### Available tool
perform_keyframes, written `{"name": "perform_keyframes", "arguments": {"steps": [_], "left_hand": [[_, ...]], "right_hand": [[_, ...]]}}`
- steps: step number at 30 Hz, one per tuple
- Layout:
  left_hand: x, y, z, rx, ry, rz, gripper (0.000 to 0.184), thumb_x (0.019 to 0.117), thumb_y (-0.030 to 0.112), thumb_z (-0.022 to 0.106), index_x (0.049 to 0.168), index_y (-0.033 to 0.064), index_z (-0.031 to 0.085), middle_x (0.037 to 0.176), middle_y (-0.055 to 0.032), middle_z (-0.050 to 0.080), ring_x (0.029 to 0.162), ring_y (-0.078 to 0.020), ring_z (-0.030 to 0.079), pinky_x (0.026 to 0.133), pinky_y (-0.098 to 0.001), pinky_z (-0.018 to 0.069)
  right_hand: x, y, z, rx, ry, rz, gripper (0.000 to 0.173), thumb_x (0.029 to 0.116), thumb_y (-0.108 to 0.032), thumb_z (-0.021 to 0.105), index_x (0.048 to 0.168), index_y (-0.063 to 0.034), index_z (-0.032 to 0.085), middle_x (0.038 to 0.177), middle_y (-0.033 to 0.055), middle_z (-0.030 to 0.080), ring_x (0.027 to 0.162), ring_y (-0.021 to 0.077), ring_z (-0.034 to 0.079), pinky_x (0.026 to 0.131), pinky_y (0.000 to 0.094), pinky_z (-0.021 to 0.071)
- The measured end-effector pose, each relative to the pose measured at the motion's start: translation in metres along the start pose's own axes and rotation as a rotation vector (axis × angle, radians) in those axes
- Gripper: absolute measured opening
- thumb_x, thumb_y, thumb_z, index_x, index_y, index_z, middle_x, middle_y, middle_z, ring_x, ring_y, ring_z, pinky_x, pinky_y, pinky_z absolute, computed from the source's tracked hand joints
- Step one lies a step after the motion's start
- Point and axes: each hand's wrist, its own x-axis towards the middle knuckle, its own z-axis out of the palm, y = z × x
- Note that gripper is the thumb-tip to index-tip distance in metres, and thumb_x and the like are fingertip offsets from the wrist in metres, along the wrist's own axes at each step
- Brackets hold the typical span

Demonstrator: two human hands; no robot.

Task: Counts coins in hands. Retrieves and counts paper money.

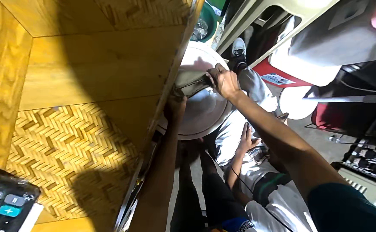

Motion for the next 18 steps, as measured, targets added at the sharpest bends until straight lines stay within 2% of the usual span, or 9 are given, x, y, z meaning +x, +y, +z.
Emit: {"name": "perform_keyframes", "arguments": {"steps": [2,3,6,8,9,12,13,16,18], "left_hand": [[-0.001,0.009,-0.011,-0.020,0.078,0.020,0.053,0.1007,0.035,0.065,0.136,-0.0036,0.057,0.128,-0.0248,0.065,0.121,-0.0371,0.062,0.104,-0.0553,0.0462],[0.000,0.013,-0.017,-0.038,0.105,0.072,0.052,0.1022,0.031,0.063,0.139,-0.0047,0.054,0.132,-0.0253,0.063,0.126,-0.0355,0.060,0.109,-0.0518,0.0434],[0.021,0.013,-0.020,-0.142,0.104,0.240,0.041,0.1003,0.017,0.063,0.133,-0.0085,0.059,0.131,-0.0264,0.063,0.125,-0.0327,0.060,0.110,-0.0463,0.0434],[0.034,0.015,-0.019,-0.192,0.044,0.201,0.040,0.0992,0.016,0.065,0.131,-0.0079,0.059,0.129,-0.0246,0.064,0.124,-0.0308,0.060,0.108,-0.0452,0.0449],[0.037,0.016,-0.017,-0.217,0.041,0.200,0.040,0.0984,0.014,0.065,0.131,-0.0076,0.059,0.130,-0.0239,0.064,0.123,-0.0294,0.060,0.108,-0.0436,0.0453],[0.034,0.018,-0.015,-0.314,0.039,0.205,0.039,0.0990,0.009,0.062,0.134,-0.0079,0.057,0.132,-0.0241,0.062,0.123,-0.0255,0.059,0.107,-0.0386,0.0452],[0.030,0.020,-0.017,-0.329,0.033,0.205,0.040,0.0992,0.008,0.061,0.135,-0.0072,0.056,0.132,-0.0235,0.061,0.121,-0.0243,0.059,0.105,-0.0380,0.0459],[0.019,0.024,-0.021,-0.328,0.006,0.213,0.035,0.1003,0.005,0.058,0.133,-0.0076,0.057,0.126,-0.0233,0.064,0.115,-0.0240,0.062,0.101,-0.0381,0.0484],[0.021,0.021,-0.018,-0.329,0.010,0.176,0.035,0.1001,0.007,0.059,0.132,-0.0072,0.058,0.124,-0.0231,0.064,0.112,-0.0252,0.063,0.099,-0.0397,0.0495]], "right_hand": [[0.011,-0.007,-0.004,-0.005,-0.002,0.014,0.034,0.1076,-0.021,0.049,0.121,0.0001,0.071,0.114,0.0269,0.069,0.096,0.0480,0.070,0.081,0.0641,0.0533],[0.018,-0.011,-0.008,-0.008,-0.024,0.027,0.033,0.1073,-0.020,0.049,0.121,-0.0007,0.071,0.114,0.0264,0.069,0.100,0.0484,0.069,0.083,0.0650,0.0523],[0.035,-0.024,-0.014,-0.037,-0.043,0.057,0.030,0.1039,-0.012,0.050,0.128,-0.0009,0.065,0.108,0.0272,0.071,0.100,0.0504,0.069,0.083,0.0654,0.0518],[0.038,-0.035,-0.017,-0.077,-0.047,0.051,0.032,0.1035,-0.007,0.048,0.133,0.0010,0.058,0.102,0.0287,0.071,0.097,0.0517,0.069,0.080,0.0634,0.0524],[0.039,-0.039,-0.018,-0.088,-0.075,0.022,0.031,0.1035,-0.007,0.049,0.132,0.0024,0.059,0.102,0.0290,0.071,0.097,0.0517,0.069,0.081,0.0630,0.0524],[0.044,-0.050,-0.015,-0.110,-0.305,-0.098,0.026,0.1026,-0.014,0.057,0.114,0.0060,0.068,0.108,0.0298,0.069,0.106,0.0501,0.066,0.088,0.0632,0.0504],[0.047,-0.055,-0.013,-0.127,-0.372,-0.130,0.026,0.1017,-0.017,0.061,0.112,0.0060,0.069,0.110,0.0296,0.069,0.109,0.0492,0.066,0.090,0.0628,0.0503],[0.060,-0.071,-0.006,-0.214,-0.540,-0.164,0.031,0.0989,-0.014,0.067,0.118,0.0100,0.065,0.121,0.0315,0.064,0.119,0.0487,0.061,0.097,0.0618,0.0476],[0.068,-0.073,0.005,-0.285,-0.592,-0.201,0.026,0.0996,-0.006,0.062,0.120,0.0103,0.064,0.124,0.0307,0.063,0.120,0.0477,0.060,0.097,0.0610,0.0467]]}}
